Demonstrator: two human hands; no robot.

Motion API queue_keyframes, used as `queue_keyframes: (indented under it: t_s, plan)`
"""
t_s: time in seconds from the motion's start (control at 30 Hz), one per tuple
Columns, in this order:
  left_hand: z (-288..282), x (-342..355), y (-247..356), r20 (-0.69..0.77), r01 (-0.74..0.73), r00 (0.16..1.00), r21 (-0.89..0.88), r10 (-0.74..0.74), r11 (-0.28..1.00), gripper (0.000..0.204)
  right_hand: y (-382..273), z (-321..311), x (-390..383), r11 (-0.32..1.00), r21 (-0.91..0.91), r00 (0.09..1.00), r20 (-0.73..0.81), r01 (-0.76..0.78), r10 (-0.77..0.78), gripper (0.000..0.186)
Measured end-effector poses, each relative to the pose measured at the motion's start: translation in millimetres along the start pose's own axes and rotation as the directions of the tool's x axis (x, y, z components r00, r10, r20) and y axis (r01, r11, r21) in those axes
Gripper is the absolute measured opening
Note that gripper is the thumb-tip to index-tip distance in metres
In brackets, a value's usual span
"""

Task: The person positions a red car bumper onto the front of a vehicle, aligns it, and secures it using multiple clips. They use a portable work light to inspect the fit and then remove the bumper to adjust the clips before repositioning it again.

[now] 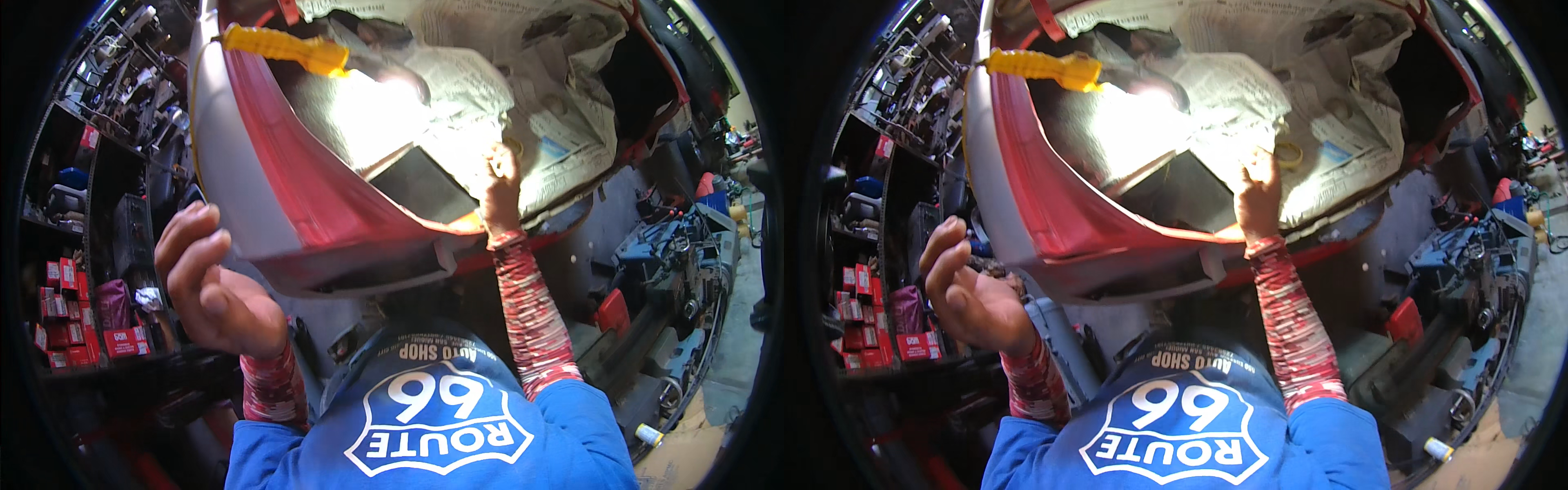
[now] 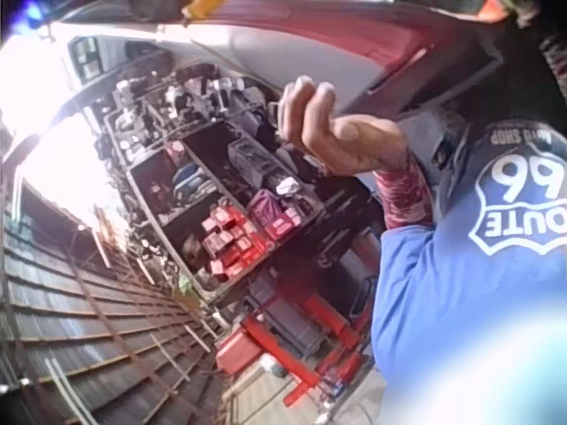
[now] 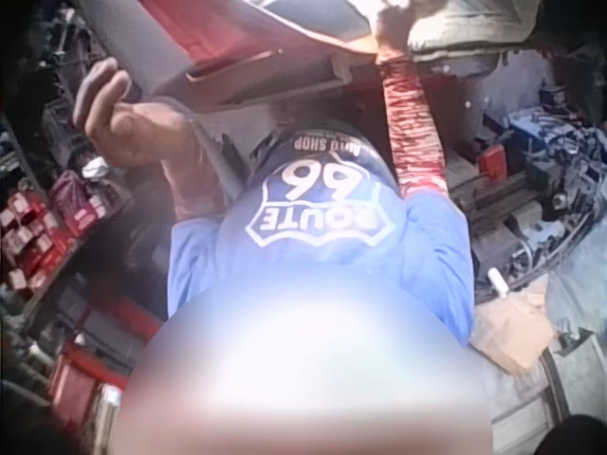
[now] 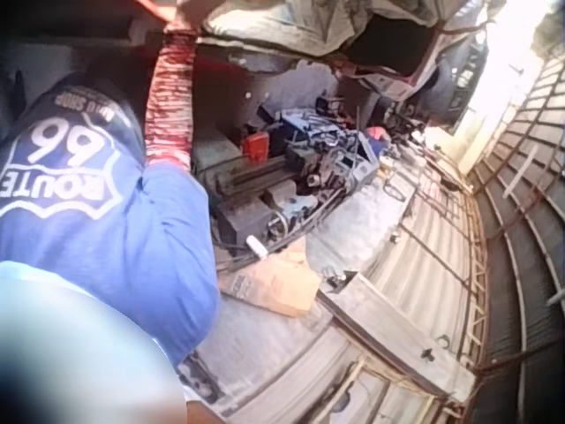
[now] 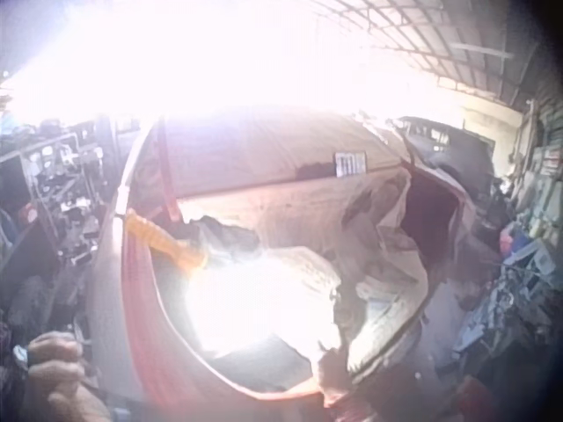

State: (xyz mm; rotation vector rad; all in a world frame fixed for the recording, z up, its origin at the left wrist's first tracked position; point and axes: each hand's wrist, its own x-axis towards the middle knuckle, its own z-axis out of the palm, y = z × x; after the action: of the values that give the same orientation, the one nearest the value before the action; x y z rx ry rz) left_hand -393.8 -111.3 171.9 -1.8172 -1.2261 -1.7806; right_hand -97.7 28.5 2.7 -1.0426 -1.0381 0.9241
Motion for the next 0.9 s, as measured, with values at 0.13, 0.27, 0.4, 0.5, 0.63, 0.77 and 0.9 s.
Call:
queue_keyframes:
  t_s: [0.13,0.27,0.4,0.5,0.63,0.77,0.9]
  plan:
    - [3,-35,63,0.294,0.175,0.949,-0.192,-0.114,0.966,0.042,-48,-56,-53,0.908,-0.398,0.986,0.142,0.135,-0.084,0.019]
    - [51,-75,116,0.649,0.387,0.752,-0.294,-0.115,0.874,0.02,-66,-112,-89,0.934,-0.355,0.953,0.294,0.044,0.067,0.007]
    - [117,-130,168,0.867,0.407,0.488,-0.126,-0.098,0.905,0.024,-60,-203,-104,0.863,-0.504,0.853,0.456,0.012,0.255,0.013]
    - [158,-174,213,0.944,0.403,0.244,0.111,-0.224,0.908,0.034,-48,-284,-112,0.789,-0.606,0.763,0.555,0.1,0.33,0.02]
    - [192,-233,256,0.945,0.516,0.043,0.258,-0.325,0.817,0.042,-25,-384,-123,0.658,-0.725,0.662,0.597,0.203,0.453,0.031]
    - [187,-317,249,0.883,0.729,-0.163,0.409,-0.441,0.549,0.043,-7,-452,-132,0.572,-0.815,0.609,0.501,0.092,0.615,0.039]
    - [133,-454,222,0.641,0.558,-0.216,0.7,-0.736,0.446,0.033,13,-488,-147,0.546,-0.815,0.638,0.316,-0.196,0.702,0.038]
